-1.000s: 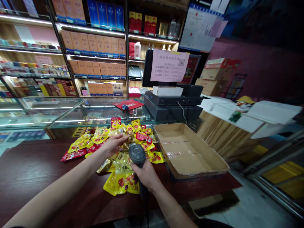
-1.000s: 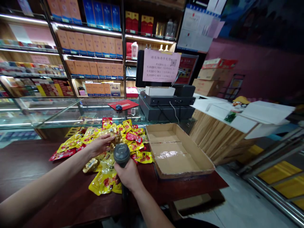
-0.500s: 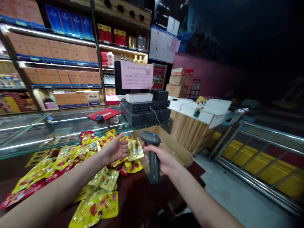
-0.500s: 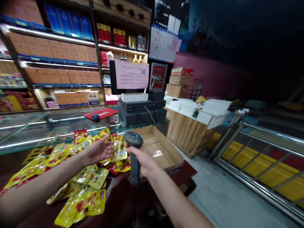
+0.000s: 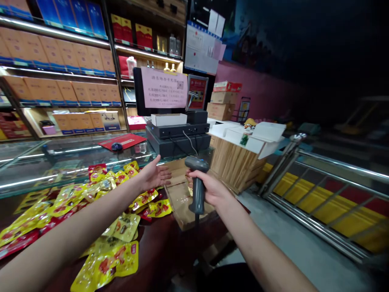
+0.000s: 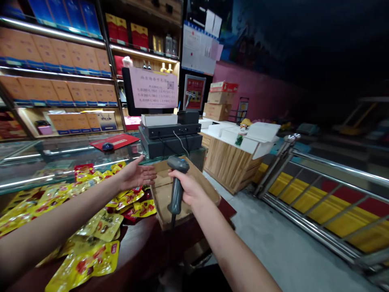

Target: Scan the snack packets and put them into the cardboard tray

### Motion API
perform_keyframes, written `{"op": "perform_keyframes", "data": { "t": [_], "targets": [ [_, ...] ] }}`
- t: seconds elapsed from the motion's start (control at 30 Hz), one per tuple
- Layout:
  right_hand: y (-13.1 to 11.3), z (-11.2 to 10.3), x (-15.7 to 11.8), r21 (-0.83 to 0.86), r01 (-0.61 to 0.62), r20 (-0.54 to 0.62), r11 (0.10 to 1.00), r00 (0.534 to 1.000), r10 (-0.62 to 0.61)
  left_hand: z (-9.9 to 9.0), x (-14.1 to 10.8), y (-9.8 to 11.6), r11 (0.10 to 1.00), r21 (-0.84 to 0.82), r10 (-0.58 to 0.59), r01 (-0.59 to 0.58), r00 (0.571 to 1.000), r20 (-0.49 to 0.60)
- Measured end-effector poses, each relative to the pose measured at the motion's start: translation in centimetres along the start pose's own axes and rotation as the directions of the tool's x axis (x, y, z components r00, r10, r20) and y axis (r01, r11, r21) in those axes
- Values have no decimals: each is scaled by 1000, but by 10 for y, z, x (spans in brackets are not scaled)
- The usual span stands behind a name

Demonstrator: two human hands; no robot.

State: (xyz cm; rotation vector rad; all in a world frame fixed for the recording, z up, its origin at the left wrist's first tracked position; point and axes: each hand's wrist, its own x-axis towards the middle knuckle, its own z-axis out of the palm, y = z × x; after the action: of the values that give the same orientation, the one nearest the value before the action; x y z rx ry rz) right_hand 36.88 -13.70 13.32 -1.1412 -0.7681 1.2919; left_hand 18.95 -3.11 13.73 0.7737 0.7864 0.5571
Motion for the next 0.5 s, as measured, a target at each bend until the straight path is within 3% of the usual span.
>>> {"op": "perform_keyframes", "data": {
  "t": [0.13, 0.3, 0.4, 0.5],
  "targets": [
    [28, 43, -14, 88, -129, 115, 988, 986, 119, -45, -40, -5, 999, -48, 15, -18, 998, -53],
    [63, 99, -26, 45, -219, 200, 975, 958, 206, -101, -103, -15, 994, -94, 52, -61, 994, -96],
    [89, 119, -28, -44, -220, 180, 975, 958, 224, -129, -140, -35, 993, -82, 74, -87, 987, -142],
    [116, 127, -27, -90, -172, 133, 981, 974, 183, -148, -167, -69, 997, -58, 41, -50, 988, -146]
  ]
}}
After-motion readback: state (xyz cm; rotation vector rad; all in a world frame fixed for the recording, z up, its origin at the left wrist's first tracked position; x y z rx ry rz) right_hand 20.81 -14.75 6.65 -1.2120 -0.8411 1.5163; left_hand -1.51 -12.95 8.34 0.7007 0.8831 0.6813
